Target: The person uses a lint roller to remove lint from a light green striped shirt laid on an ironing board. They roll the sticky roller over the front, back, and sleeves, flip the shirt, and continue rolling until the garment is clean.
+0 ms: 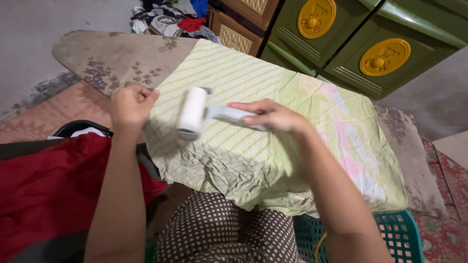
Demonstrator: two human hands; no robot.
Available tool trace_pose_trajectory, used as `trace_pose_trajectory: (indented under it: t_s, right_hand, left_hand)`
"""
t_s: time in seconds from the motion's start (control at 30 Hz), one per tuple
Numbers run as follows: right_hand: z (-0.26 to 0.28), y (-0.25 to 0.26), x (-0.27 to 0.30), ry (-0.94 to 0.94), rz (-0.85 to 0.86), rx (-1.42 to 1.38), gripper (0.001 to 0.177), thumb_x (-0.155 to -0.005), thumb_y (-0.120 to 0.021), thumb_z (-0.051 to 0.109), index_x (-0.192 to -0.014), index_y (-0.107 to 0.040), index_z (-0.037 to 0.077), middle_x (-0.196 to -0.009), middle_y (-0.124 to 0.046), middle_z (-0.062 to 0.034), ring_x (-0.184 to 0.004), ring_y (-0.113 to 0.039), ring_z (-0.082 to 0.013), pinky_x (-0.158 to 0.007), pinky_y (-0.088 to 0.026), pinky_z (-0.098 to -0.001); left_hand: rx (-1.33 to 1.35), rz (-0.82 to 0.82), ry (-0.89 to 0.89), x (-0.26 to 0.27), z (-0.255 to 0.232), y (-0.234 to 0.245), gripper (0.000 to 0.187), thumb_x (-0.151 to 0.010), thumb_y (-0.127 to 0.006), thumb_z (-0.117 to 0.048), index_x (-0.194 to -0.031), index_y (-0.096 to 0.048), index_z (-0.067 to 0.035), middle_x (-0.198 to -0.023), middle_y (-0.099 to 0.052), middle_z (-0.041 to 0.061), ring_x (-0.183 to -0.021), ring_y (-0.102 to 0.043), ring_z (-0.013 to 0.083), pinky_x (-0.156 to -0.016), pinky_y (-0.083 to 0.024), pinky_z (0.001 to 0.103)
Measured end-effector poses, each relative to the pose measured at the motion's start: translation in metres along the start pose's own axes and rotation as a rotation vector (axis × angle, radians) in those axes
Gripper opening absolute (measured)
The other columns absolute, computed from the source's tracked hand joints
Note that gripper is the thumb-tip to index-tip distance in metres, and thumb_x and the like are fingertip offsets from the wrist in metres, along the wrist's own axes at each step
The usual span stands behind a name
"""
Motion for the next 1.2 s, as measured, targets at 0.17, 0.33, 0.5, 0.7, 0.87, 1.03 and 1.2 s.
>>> trace_pose_trajectory:
  t_s: [0.17, 0.33, 0.5, 0.7, 0.87, 1.03, 1.2]
  right_hand:
    - [-0.084, 0.104, 0.113, -0.066, -0.103, 0.062, 0.059, -0.081, -0.074, 0.024, -0.14, -0.068, 0.024, -0.133, -0.073, -0.0108, -0.119, -0.061, -0.0304, -0.109, -0.04, -0.0414]
    - [-0.216, 0.174, 0.252, -0.05, -0.641, -0.339, 0.046, -0.09, -0.07, 0.03, -0.132, -0.066, 0.011, -0.119, -0.066, -0.0075, -0.104, -0.058, -0.026, -0.089, -0.047, -0.0371]
    - [-0.28, 0.212, 0.342, 0.197, -1.193, -0.216, 0.037, -0.109, -0.06, 0.036, -0.125, -0.062, 0.004, -0.1, -0.062, -0.0047, -0.085, -0.056, -0.0193, -0.072, -0.046, -0.0312]
    - [-0.228, 0.186, 0.347, -0.441, -1.475, 0.991, 0.033, -0.11, -0.066, 0.033, -0.125, -0.072, 0.004, -0.091, -0.071, -0.0239, -0.079, -0.065, -0.0434, -0.066, -0.05, -0.0515]
    - [-0.174, 0.156, 0.319, -0.42, -1.429, 0.939, 0.042, -0.093, -0.071, 0.044, -0.118, -0.074, 0.011, -0.106, -0.076, -0.0197, -0.097, -0.074, -0.0364, -0.082, -0.057, -0.0458]
    - [-0.183, 0.183, 0.25, -0.467, -0.963, 0.885, 0.049, -0.081, -0.083, 0.048, -0.107, -0.079, 0.007, -0.095, -0.076, -0.0231, -0.09, -0.073, -0.0393, -0.082, -0.057, -0.0474]
    - [-0.167, 0.286, 0.224, -0.4, -0.988, 0.811, 0.041, -0.08, -0.084, 0.037, -0.104, -0.08, 0.005, -0.097, -0.075, -0.0243, -0.087, -0.072, -0.0418, -0.081, -0.056, -0.0497]
  left_hand:
    - [-0.03, 0.026, -0.011, 0.004, -0.011, 0.002, 0.034, -0.091, -0.081, -0.036, -0.094, -0.077, -0.002, -0.07, -0.067, 0.013, -0.063, -0.067, 0.028, -0.062, -0.051, 0.041]
    - [-0.215, 0.223, -0.009, 0.007, -0.047, 0.0, 0.053, -0.083, -0.084, -0.053, -0.099, -0.077, -0.002, -0.075, -0.071, 0.02, -0.078, -0.07, 0.0389, -0.072, -0.053, 0.049]
    - [-0.17, 0.447, -0.094, 0.007, -0.079, -0.018, 0.054, -0.075, -0.086, -0.045, -0.105, -0.077, -0.001, -0.09, -0.073, 0.025, -0.089, -0.072, 0.041, -0.081, -0.054, 0.049]
    - [-0.363, 0.461, -0.179, 0.003, -0.107, -0.03, 0.04, -0.08, -0.081, -0.031, -0.108, -0.078, -0.003, -0.1, -0.072, 0.026, -0.097, -0.068, 0.0455, -0.086, -0.052, 0.053]
    - [-0.461, 0.39, -0.212, 0.001, -0.126, -0.023, 0.035, -0.09, -0.077, -0.034, -0.108, -0.078, -0.003, -0.097, -0.072, 0.028, -0.095, -0.068, 0.0445, -0.084, -0.052, 0.053]
    - [0.127, 0.65, 0.174, -0.034, -0.118, -0.041, 0.024, -0.102, -0.063, -0.022, -0.115, -0.068, -0.002, -0.094, -0.074, 0.022, -0.072, -0.075, 0.0302, -0.065, -0.056, 0.041]
    - [0.518, 0.617, 0.105, -0.114, -0.116, -0.064, 0.017, -0.104, -0.058, -0.007, -0.118, -0.064, 0.002, -0.106, -0.072, 0.011, -0.081, -0.073, 0.0203, -0.071, -0.062, 0.032]
Point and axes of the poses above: each hand's wrist, its own x-axis away from the middle knuckle, its own y-axis out of the back of the hand, z = x × y, the point moved 5 cm from there along -x, towards the middle knuckle
